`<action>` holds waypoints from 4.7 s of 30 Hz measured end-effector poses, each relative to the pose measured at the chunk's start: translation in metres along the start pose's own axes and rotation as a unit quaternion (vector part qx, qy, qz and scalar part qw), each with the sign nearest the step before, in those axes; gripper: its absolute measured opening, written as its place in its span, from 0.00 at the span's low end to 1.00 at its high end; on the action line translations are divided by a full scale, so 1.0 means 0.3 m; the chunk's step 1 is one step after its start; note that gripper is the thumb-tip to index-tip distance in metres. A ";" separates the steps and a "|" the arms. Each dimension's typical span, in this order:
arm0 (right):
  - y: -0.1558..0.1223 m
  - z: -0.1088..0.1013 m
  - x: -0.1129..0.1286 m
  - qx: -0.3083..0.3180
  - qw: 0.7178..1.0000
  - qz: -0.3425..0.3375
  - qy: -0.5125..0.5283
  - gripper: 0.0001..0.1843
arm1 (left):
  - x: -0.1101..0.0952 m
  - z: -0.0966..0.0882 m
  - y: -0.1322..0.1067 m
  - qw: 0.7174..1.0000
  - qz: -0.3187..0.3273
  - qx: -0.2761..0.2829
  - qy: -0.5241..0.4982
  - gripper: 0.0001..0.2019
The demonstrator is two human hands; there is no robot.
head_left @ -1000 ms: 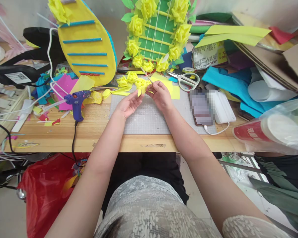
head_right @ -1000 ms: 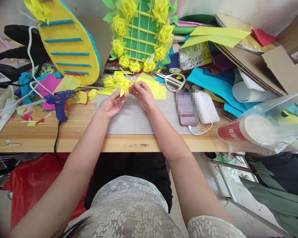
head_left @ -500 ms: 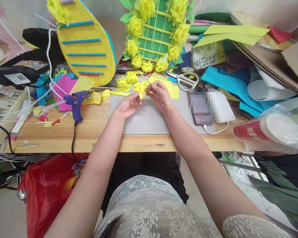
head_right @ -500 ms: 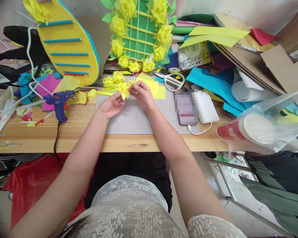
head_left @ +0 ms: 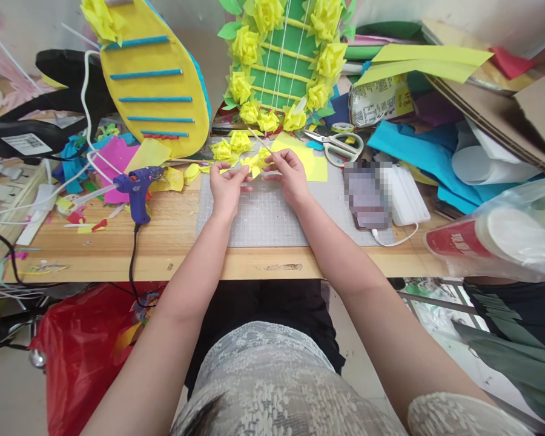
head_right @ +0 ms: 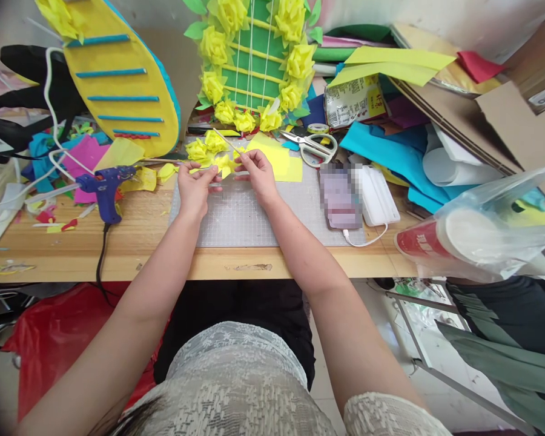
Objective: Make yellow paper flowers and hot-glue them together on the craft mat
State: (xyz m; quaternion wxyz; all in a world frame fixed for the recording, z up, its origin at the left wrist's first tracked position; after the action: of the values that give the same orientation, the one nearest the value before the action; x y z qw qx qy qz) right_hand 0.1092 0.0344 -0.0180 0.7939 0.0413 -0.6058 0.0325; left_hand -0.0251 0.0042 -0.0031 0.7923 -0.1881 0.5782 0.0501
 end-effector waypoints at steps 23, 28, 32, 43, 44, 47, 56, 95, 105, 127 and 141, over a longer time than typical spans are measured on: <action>-0.042 0.018 0.032 0.067 0.907 -0.237 -0.342 0.12 | 0.000 -0.006 -0.021 0.980 0.131 0.042 0.147 0.13; -0.035 0.024 0.009 0.085 0.881 -0.271 -0.379 0.12 | -0.003 -0.004 -0.022 0.980 0.135 0.025 0.147 0.12; -0.036 0.026 0.003 0.085 0.877 -0.273 -0.385 0.13 | 0.002 -0.005 -0.017 0.978 0.142 0.034 0.151 0.12; -0.029 0.029 -0.020 0.048 0.908 -0.209 -0.361 0.08 | -0.003 0.004 -0.030 0.972 0.143 0.033 0.182 0.16; -0.030 0.029 -0.019 0.036 0.912 -0.205 -0.354 0.09 | -0.005 0.004 -0.032 0.967 0.157 0.030 0.196 0.17; -0.035 0.029 -0.011 0.016 0.922 -0.191 -0.335 0.11 | -0.006 0.001 -0.036 0.946 0.213 0.017 0.243 0.19; -0.040 0.032 -0.002 0.009 0.921 -0.195 -0.338 0.12 | -0.008 0.016 -0.044 0.936 0.232 0.039 0.261 0.17; -0.035 0.035 -0.024 -0.009 0.856 -0.313 -0.412 0.12 | 0.048 0.008 0.022 0.882 0.348 -0.028 0.318 0.17; -0.042 0.034 -0.009 -0.014 0.823 -0.350 -0.447 0.09 | 0.024 0.036 0.027 0.993 0.110 -0.023 0.039 0.13; -0.038 0.026 -0.004 0.064 0.809 -0.312 -0.495 0.09 | -0.023 0.001 0.019 0.996 -0.057 0.059 0.021 0.15; 0.056 -0.039 -0.101 -0.003 0.985 -0.111 -0.134 0.27 | 0.004 0.015 0.015 0.997 0.041 0.038 -0.044 0.15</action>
State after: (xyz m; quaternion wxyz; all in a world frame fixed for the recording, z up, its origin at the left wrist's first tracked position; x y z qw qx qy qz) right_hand 0.1107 0.0523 -0.0498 0.7046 0.1095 -0.6983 -0.0636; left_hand -0.0221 0.0096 -0.0041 0.8210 -0.1314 0.5514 0.0683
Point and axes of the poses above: each hand's wrist, its own y-axis towards the middle knuckle, its own z-axis out of the palm, x = y × z, the point moved 1 cm from there along y, towards the middle knuckle, and after that the axes turned 4 degrees about x, right-handed, at the moved point
